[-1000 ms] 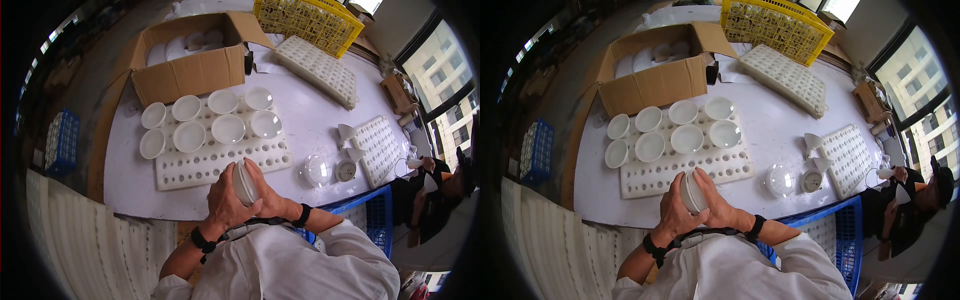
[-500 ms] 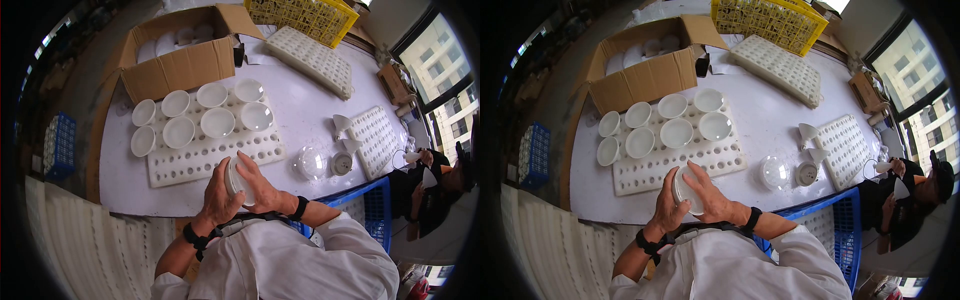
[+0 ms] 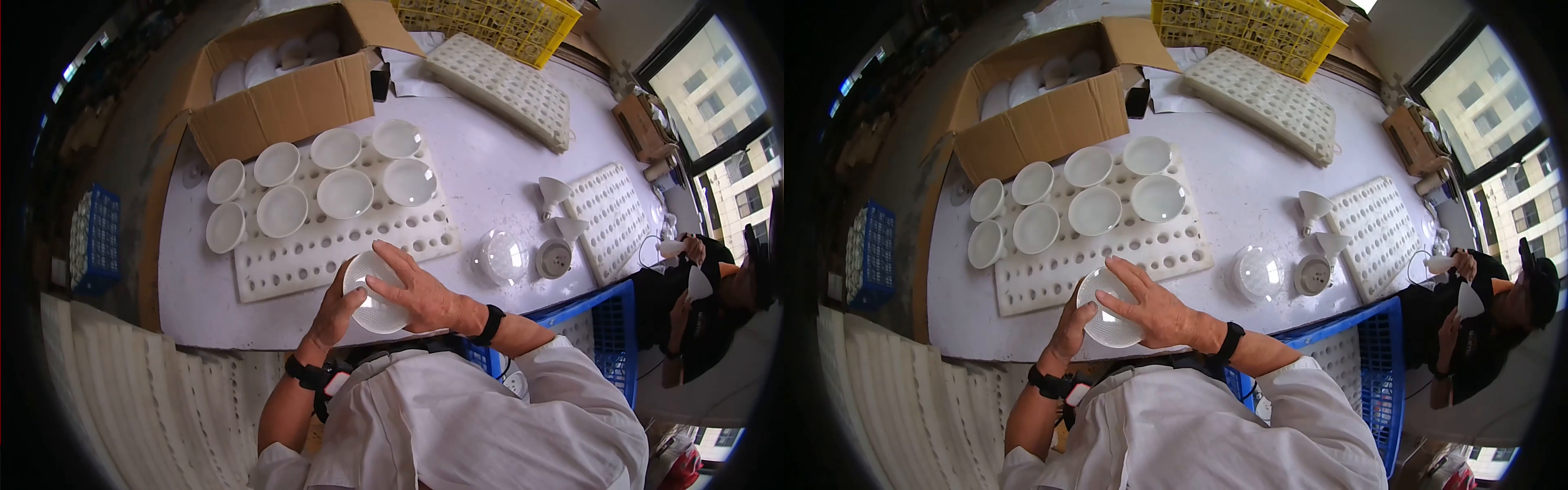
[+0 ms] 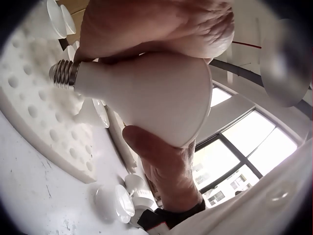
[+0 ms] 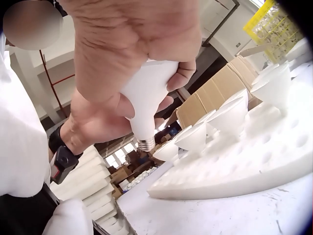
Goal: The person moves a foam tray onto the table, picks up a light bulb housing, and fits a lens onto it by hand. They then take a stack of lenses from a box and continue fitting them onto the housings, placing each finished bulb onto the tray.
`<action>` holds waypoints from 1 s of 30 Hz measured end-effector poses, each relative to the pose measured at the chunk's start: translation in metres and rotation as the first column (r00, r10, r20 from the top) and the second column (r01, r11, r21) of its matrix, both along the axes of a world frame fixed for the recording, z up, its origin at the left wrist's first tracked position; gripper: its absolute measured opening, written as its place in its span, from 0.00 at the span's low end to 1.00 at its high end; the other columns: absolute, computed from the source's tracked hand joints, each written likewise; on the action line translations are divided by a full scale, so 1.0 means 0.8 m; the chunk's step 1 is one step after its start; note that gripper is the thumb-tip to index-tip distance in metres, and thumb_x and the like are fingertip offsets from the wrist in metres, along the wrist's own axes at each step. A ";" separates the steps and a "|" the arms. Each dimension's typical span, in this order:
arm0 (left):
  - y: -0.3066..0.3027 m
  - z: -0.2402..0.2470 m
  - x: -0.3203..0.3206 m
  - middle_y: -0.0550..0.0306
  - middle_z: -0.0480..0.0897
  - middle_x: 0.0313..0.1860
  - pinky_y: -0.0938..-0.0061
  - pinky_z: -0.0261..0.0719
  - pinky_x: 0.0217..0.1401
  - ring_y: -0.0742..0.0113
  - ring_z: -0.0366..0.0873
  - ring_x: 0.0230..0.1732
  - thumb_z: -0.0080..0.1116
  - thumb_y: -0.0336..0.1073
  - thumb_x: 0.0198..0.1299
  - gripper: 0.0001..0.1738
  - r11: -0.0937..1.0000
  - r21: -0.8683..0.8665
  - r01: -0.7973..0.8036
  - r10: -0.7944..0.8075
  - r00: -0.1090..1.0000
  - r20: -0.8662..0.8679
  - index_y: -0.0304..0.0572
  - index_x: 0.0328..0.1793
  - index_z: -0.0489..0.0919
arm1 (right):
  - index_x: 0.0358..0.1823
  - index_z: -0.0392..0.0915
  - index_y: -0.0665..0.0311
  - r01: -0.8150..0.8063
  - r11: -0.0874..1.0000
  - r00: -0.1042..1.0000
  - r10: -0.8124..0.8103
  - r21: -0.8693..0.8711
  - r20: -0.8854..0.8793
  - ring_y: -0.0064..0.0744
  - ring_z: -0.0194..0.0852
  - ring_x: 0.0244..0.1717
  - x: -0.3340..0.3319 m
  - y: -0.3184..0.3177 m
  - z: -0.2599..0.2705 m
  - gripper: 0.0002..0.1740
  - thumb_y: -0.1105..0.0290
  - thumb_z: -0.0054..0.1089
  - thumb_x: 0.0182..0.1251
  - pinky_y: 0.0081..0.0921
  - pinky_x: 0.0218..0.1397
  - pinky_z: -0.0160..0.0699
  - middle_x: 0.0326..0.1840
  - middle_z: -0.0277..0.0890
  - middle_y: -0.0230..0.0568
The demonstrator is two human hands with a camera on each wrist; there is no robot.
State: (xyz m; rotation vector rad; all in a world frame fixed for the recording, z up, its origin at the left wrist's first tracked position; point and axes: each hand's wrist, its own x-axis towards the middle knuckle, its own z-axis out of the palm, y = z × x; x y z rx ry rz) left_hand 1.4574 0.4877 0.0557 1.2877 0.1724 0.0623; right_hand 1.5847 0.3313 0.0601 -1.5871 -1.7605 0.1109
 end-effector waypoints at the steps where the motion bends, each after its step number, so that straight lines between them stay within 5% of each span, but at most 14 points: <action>1: 0.009 -0.011 -0.005 0.51 0.68 0.63 0.69 0.59 0.67 0.61 0.65 0.64 0.47 0.44 0.60 0.33 0.995 -0.096 0.015 -0.022 0.998 -0.067 0.34 0.69 0.60 | 0.74 0.45 0.48 0.004 1.000 1.000 -0.004 0.003 0.000 0.71 0.41 0.71 -0.001 0.000 0.001 0.66 0.78 0.76 0.28 0.52 0.69 0.56 0.73 0.33 0.68; 2: 0.013 -0.020 -0.009 0.51 0.68 0.63 0.69 0.59 0.67 0.61 0.65 0.64 0.47 0.44 0.60 0.33 0.995 -0.093 0.021 -0.027 0.997 -0.067 0.34 0.69 0.60 | 0.74 0.42 0.49 0.037 0.998 0.996 -0.032 0.051 -0.089 0.69 0.41 0.71 -0.003 0.000 0.002 0.67 0.76 0.77 0.30 0.50 0.69 0.56 0.74 0.33 0.67; 5: 0.022 -0.041 -0.021 0.48 0.69 0.64 0.62 0.61 0.69 0.55 0.67 0.65 0.47 0.43 0.63 0.31 0.703 -0.711 -0.019 -0.084 0.991 -0.109 0.35 0.70 0.60 | 0.75 0.36 0.52 0.111 0.992 0.963 -0.091 0.066 -0.253 0.61 0.45 0.72 -0.004 -0.002 0.013 0.69 0.71 0.80 0.35 0.42 0.66 0.62 0.75 0.34 0.62; 6: 0.020 -0.044 -0.023 0.48 0.69 0.64 0.62 0.61 0.69 0.55 0.67 0.65 0.47 0.43 0.63 0.31 0.707 -0.707 -0.013 -0.093 0.989 -0.111 0.35 0.70 0.60 | 0.76 0.32 0.54 0.137 0.990 0.938 -0.120 0.029 -0.326 0.54 0.49 0.72 -0.005 -0.005 0.018 0.70 0.68 0.81 0.37 0.37 0.61 0.68 0.76 0.36 0.58; 9: 0.014 -0.049 -0.022 0.43 0.72 0.62 0.48 0.70 0.62 0.44 0.70 0.62 0.47 0.42 0.61 0.29 0.391 -0.915 -0.098 -0.039 0.992 -0.123 0.35 0.67 0.64 | 0.76 0.31 0.58 0.091 0.990 0.792 -0.138 -0.108 -0.595 0.44 0.59 0.66 -0.009 -0.009 0.026 0.69 0.68 0.80 0.40 0.28 0.48 0.75 0.75 0.46 0.51; 12: 0.015 -0.066 -0.018 0.44 0.74 0.60 0.47 0.75 0.58 0.46 0.74 0.59 0.50 0.43 0.56 0.30 0.359 -0.927 -0.109 -0.038 0.991 -0.131 0.36 0.65 0.68 | 0.76 0.30 0.58 0.121 0.988 0.839 -0.154 -0.098 -0.522 0.41 0.63 0.61 -0.010 -0.007 0.026 0.69 0.66 0.79 0.41 0.25 0.39 0.76 0.73 0.53 0.49; 15: 0.012 -0.066 -0.014 0.44 0.76 0.58 0.48 0.77 0.55 0.48 0.76 0.57 0.52 0.45 0.52 0.32 0.253 -0.957 -0.140 -0.048 0.986 -0.157 0.36 0.63 0.69 | 0.76 0.33 0.59 0.146 0.984 0.873 -0.175 -0.099 -0.455 0.42 0.64 0.59 -0.014 -0.005 0.027 0.67 0.66 0.79 0.41 0.27 0.42 0.76 0.72 0.54 0.49; 19: 0.011 -0.073 -0.014 0.46 0.76 0.57 0.52 0.76 0.57 0.52 0.76 0.57 0.53 0.46 0.53 0.32 0.326 -0.945 -0.001 -0.083 0.996 -0.030 0.37 0.62 0.70 | 0.75 0.39 0.60 0.204 0.979 0.920 -0.193 -0.005 -0.341 0.43 0.64 0.58 -0.015 -0.003 0.018 0.62 0.67 0.77 0.44 0.28 0.43 0.77 0.71 0.56 0.49; 22: 0.007 -0.069 -0.013 0.48 0.76 0.57 0.55 0.75 0.59 0.52 0.75 0.57 0.58 0.44 0.51 0.33 0.491 -0.858 -0.150 0.008 0.986 -0.167 0.38 0.63 0.69 | 0.74 0.45 0.61 0.204 0.979 0.946 -0.198 -0.003 -0.255 0.46 0.63 0.60 -0.019 -0.006 0.031 0.57 0.69 0.75 0.46 0.30 0.47 0.77 0.70 0.57 0.49; 25: 0.012 -0.057 -0.010 0.47 0.72 0.60 0.58 0.73 0.62 0.54 0.73 0.58 0.62 0.36 0.47 0.38 0.656 -0.751 -0.076 0.017 0.996 -0.086 0.38 0.67 0.63 | 0.73 0.50 0.59 0.115 0.987 0.850 -0.156 -0.112 -0.504 0.43 0.63 0.63 -0.021 -0.013 0.048 0.51 0.69 0.72 0.49 0.30 0.54 0.76 0.70 0.56 0.49; 27: 0.013 -0.045 -0.007 0.48 0.71 0.62 0.61 0.69 0.65 0.57 0.71 0.60 0.63 0.33 0.44 0.39 0.861 -0.498 -0.105 0.093 0.994 -0.050 0.38 0.66 0.63 | 0.71 0.57 0.56 0.048 0.964 0.559 -0.243 -0.261 -0.793 0.36 0.64 0.64 -0.019 -0.014 0.053 0.41 0.69 0.67 0.56 0.29 0.60 0.72 0.68 0.60 0.45; 30: 0.011 -0.021 0.000 0.47 0.68 0.66 0.64 0.66 0.67 0.58 0.69 0.63 0.61 0.29 0.41 0.40 0.926 -0.359 -0.119 0.138 0.990 0.028 0.38 0.66 0.63 | 0.66 0.66 0.56 0.103 0.985 0.516 -0.175 -0.142 -0.839 0.29 0.65 0.62 -0.015 -0.009 0.028 0.29 0.71 0.61 0.63 0.27 0.63 0.69 0.66 0.65 0.41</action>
